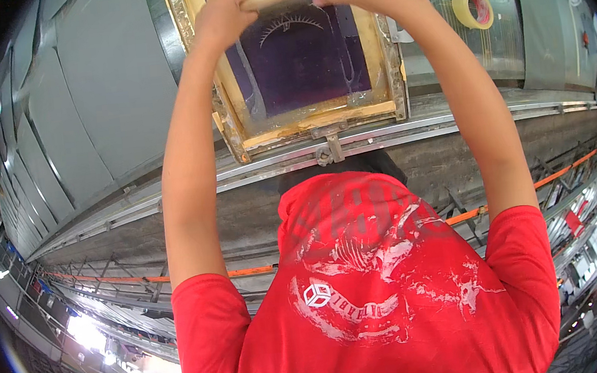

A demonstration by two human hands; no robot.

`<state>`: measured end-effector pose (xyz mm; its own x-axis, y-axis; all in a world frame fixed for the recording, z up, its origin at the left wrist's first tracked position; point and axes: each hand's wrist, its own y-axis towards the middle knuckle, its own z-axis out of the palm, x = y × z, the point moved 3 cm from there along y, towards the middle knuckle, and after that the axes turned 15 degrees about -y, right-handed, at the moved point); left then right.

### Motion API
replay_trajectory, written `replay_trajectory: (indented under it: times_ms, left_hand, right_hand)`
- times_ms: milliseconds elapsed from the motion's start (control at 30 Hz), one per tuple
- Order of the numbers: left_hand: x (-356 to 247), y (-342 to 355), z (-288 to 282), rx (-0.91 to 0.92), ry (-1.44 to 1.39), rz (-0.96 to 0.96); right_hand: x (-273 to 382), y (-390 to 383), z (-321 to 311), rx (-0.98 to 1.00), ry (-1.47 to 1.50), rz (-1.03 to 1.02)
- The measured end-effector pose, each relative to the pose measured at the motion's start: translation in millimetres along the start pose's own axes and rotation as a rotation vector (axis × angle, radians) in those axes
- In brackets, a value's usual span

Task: The person pours dark ink onto a screen-printing frame and uses a squeegee to spread it evenly across the mesh. They then position the frame over a gray fabric piece on a conveyor and pull the squeegee to transfer the design. The person repeats this process on additional fabric pieces.

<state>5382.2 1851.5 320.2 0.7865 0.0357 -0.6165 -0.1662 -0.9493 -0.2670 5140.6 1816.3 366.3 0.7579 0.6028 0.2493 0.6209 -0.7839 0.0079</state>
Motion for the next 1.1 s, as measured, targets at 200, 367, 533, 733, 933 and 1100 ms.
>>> replay_trajectory:
  times_ms: [200,367,533,733,933,1100]
  left_hand:
    - [0.1,-23.7,44.7,-0.267,0.008,0.281]
    - [-10.0,-119.7,84.1,-0.182,0.023,0.219]
    - [-4.3,-99.1,54.7,-0.070,-0.071,0.176]
    - [-2.9,3.2,13.6,-0.141,-0.054,0.058]
    - [-6.1,-67.1,59.3,-0.241,-0.060,0.246]
    - [-9.7,-126.4,75.0,-0.170,-0.096,0.277]
  right_hand:
    - [2.9,-36.5,71.6,-0.066,-0.064,0.069]
    - [51.6,-126.5,84.4,-0.052,0.077,0.064]
    - [42.5,-104.7,63.0,-0.052,0.061,0.028]
    - [-17.7,-4.1,51.1,-0.154,0.025,0.068]
    - [18.7,-88.5,78.5,-0.129,0.082,0.098]
    - [60.8,-136.8,66.6,-0.039,0.134,0.133]
